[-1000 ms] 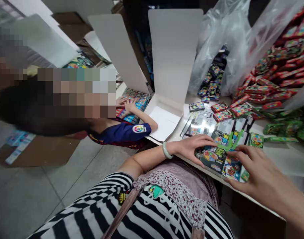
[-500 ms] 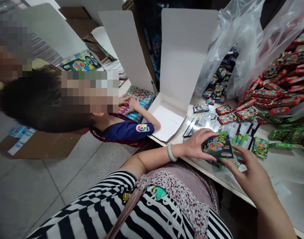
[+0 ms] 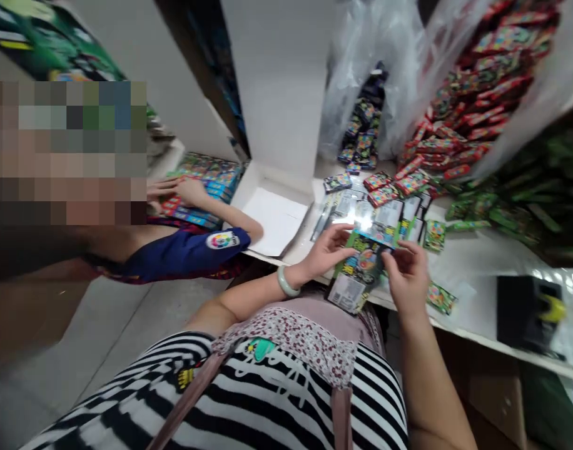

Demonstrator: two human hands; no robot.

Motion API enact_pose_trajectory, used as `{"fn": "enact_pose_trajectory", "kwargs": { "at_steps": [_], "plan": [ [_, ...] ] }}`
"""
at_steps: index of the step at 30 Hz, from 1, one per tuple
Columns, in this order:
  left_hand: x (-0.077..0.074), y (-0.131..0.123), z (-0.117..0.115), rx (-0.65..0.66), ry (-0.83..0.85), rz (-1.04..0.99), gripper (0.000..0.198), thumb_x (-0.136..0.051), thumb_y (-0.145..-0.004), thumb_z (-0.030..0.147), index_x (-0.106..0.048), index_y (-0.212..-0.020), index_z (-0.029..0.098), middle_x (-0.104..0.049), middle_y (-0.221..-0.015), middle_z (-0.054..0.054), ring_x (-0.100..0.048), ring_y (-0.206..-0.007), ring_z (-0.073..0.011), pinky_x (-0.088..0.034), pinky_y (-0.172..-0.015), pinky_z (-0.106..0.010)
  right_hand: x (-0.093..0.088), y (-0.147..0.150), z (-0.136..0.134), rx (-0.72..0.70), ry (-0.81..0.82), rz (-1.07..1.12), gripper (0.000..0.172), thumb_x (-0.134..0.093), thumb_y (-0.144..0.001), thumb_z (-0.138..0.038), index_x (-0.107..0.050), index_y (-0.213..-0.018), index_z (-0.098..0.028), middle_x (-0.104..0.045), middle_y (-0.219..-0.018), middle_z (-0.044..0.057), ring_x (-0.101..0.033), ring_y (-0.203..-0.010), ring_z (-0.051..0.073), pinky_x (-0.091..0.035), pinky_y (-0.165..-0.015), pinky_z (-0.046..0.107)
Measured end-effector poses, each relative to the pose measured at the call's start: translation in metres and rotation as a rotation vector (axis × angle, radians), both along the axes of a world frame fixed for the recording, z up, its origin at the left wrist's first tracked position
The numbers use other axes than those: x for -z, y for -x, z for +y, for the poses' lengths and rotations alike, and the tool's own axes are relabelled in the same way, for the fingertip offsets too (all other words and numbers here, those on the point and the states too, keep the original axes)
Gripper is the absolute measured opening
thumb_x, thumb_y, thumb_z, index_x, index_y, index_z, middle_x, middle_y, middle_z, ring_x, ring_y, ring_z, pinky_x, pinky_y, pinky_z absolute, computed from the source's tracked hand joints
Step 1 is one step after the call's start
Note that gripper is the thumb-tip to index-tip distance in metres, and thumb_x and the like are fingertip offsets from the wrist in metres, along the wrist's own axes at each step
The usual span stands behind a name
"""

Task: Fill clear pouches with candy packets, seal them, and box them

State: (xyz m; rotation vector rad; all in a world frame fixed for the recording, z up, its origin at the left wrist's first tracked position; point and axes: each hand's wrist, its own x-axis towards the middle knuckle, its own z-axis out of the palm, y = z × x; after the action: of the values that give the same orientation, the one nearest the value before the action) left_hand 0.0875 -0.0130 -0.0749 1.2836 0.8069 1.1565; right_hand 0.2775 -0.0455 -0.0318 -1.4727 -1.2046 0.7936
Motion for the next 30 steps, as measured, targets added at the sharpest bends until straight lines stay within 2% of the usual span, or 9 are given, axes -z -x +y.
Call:
{"fn": "enact_pose_trajectory", "kwargs": {
  "at_steps": [4,8,12,15,18,22,26,28,30],
  "plan": [
    [0.007,0.006,-0.007,-0.026,-0.019,0.110,0.056,-0.073,-0.085,0.042,-0.051,-0.135,0.026,-0.060,-0.108,-0.005,-0.060,-0.100,-0.0178,-0.056,-0.083,-0.032,0.021,0.003,-0.008,0.032,-0.019,0.047,0.039,-0.076,-0.073,-0.041,-0.056,-0.103,-0.026,-0.067,-0.080,-0.002,-0.067,-0.069,0.016,-0.057,-0.065,0.030],
    [0.008,0.009,-0.010,0.029,-0.047,0.166,0.051,-0.068,-0.089,0.041,-0.050,-0.134,0.027,-0.060,-0.106,-0.004,-0.061,-0.097,-0.0171,-0.056,-0.081,-0.032,0.033,0.002,-0.016,-0.004,-0.026,-0.030,0.031,-0.069,-0.082,-0.042,-0.061,-0.106,-0.024,-0.071,-0.095,0.004,-0.070,-0.083,0.018,-0.059,-0.078,0.035],
    [0.006,0.012,-0.007,0.066,-0.050,0.191,0.050,-0.069,-0.087,0.043,-0.051,-0.130,0.026,-0.060,-0.104,-0.004,-0.061,-0.096,-0.0165,-0.056,-0.079,-0.029,0.039,0.007,-0.020,0.025,-0.063,-0.065,0.044,-0.064,-0.086,-0.044,-0.053,-0.125,-0.026,-0.071,-0.102,0.006,-0.070,-0.088,0.019,-0.059,-0.082,0.037],
    [0.005,0.014,-0.004,0.074,-0.073,0.211,0.052,-0.068,-0.088,0.044,-0.048,-0.133,0.027,-0.061,-0.107,-0.005,-0.062,-0.099,-0.0171,-0.056,-0.081,-0.030,0.041,0.013,-0.018,0.115,-0.084,0.028,0.041,-0.066,-0.083,-0.046,-0.051,-0.116,-0.026,-0.069,-0.101,0.006,-0.070,-0.084,0.019,-0.060,-0.078,0.036],
    [0.005,0.015,-0.001,0.092,-0.095,0.216,0.051,-0.066,-0.090,0.044,-0.047,-0.134,0.027,-0.062,-0.113,-0.006,-0.063,-0.102,-0.0180,-0.056,-0.084,-0.031,0.042,0.017,-0.016,0.123,-0.055,0.077,0.032,-0.067,-0.080,-0.046,-0.054,-0.101,-0.025,-0.068,-0.097,0.006,-0.068,-0.083,0.018,-0.058,-0.078,0.035],
    [0.006,0.017,0.004,0.141,-0.090,0.225,0.048,-0.068,-0.089,0.043,-0.050,-0.130,0.026,-0.062,-0.115,-0.006,-0.065,-0.102,-0.0183,-0.057,-0.082,-0.031,0.044,0.019,-0.015,0.122,-0.064,0.084,0.038,-0.065,-0.082,-0.045,-0.052,-0.112,-0.025,-0.067,-0.105,0.007,-0.067,-0.086,0.018,-0.057,-0.081,0.035],
    [0.006,0.019,0.007,0.178,-0.072,0.238,0.047,-0.068,-0.088,0.042,-0.051,-0.128,0.024,-0.062,-0.110,-0.005,-0.064,-0.102,-0.0180,-0.056,-0.083,-0.031,0.041,0.012,-0.013,0.025,-0.023,0.010,0.033,-0.060,-0.088,-0.046,-0.058,-0.113,-0.024,-0.067,-0.105,0.007,-0.065,-0.081,0.018,-0.055,-0.079,0.035],
    [0.004,0.018,0.007,0.174,-0.065,0.235,0.045,-0.069,-0.088,0.042,-0.053,-0.125,0.023,-0.063,-0.108,-0.005,-0.064,-0.098,-0.0173,-0.056,-0.083,-0.031,0.036,0.004,-0.008,-0.035,-0.002,-0.008,0.028,-0.059,-0.089,-0.045,-0.061,-0.106,-0.023,-0.068,-0.100,0.006,-0.064,-0.078,0.018,-0.055,-0.076,0.035],
    [0.000,0.014,0.008,0.118,-0.075,0.224,0.036,-0.068,-0.089,0.042,-0.057,-0.117,0.021,-0.063,-0.107,-0.005,-0.064,-0.095,-0.0166,-0.055,-0.083,-0.031,0.029,-0.004,-0.002,-0.111,-0.004,-0.018,0.022,-0.059,-0.090,-0.044,-0.063,-0.095,-0.023,-0.069,-0.095,0.005,-0.066,-0.084,0.019,-0.054,-0.076,0.034]
  ]
}}
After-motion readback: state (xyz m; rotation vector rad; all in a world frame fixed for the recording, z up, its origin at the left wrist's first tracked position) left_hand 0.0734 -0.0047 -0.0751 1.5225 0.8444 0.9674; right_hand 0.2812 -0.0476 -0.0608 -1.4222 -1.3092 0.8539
